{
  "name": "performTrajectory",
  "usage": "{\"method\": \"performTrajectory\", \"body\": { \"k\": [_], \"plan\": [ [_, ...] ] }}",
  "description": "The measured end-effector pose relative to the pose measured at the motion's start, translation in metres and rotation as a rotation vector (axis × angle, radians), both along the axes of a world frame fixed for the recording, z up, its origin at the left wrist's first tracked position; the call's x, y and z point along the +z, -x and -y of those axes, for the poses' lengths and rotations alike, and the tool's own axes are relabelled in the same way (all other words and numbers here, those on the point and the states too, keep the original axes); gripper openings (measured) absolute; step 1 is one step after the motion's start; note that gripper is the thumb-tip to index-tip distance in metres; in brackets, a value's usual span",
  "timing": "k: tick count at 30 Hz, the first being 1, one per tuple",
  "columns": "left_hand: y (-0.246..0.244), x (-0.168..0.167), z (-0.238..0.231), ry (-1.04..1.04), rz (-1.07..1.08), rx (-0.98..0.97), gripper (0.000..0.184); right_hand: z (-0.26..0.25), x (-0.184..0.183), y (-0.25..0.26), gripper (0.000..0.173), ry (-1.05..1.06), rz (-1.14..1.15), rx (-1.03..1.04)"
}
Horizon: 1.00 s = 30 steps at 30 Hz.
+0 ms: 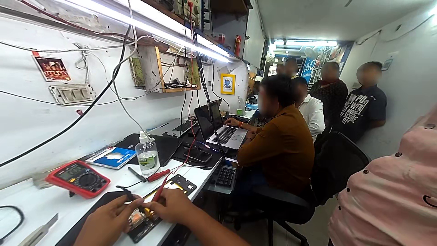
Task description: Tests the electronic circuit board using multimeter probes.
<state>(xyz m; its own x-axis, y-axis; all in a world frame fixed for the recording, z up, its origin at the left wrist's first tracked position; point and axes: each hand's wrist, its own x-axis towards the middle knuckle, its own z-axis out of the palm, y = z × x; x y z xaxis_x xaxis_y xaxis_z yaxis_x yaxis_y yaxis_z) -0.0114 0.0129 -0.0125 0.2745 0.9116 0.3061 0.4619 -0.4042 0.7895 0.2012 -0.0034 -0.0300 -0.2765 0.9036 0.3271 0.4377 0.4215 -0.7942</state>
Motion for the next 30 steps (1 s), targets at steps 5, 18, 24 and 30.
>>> {"method": "performTrajectory", "body": {
  "k": [5, 18, 24, 30],
  "plan": [
    [-0.0021, 0.0019, 0.0028, -0.013, 0.000, 0.011, 0.028, -0.0013, -0.0014, 0.0006, 0.038, -0.019, 0.003, -0.006],
    [-0.0045, -0.0014, 0.0025, -0.045, 0.015, 0.029, 0.026, -0.0016, -0.0042, 0.0001, 0.040, -0.015, -0.003, -0.007],
    [-0.0051, -0.0021, 0.0024, -0.047, 0.025, 0.028, 0.026, 0.0002, -0.0029, 0.0007, 0.040, -0.011, -0.020, -0.007],
    [-0.0028, -0.0020, 0.0029, -0.035, 0.006, 0.029, 0.027, -0.0001, -0.0041, 0.0020, 0.039, -0.021, -0.021, 0.000]
  ]
}}
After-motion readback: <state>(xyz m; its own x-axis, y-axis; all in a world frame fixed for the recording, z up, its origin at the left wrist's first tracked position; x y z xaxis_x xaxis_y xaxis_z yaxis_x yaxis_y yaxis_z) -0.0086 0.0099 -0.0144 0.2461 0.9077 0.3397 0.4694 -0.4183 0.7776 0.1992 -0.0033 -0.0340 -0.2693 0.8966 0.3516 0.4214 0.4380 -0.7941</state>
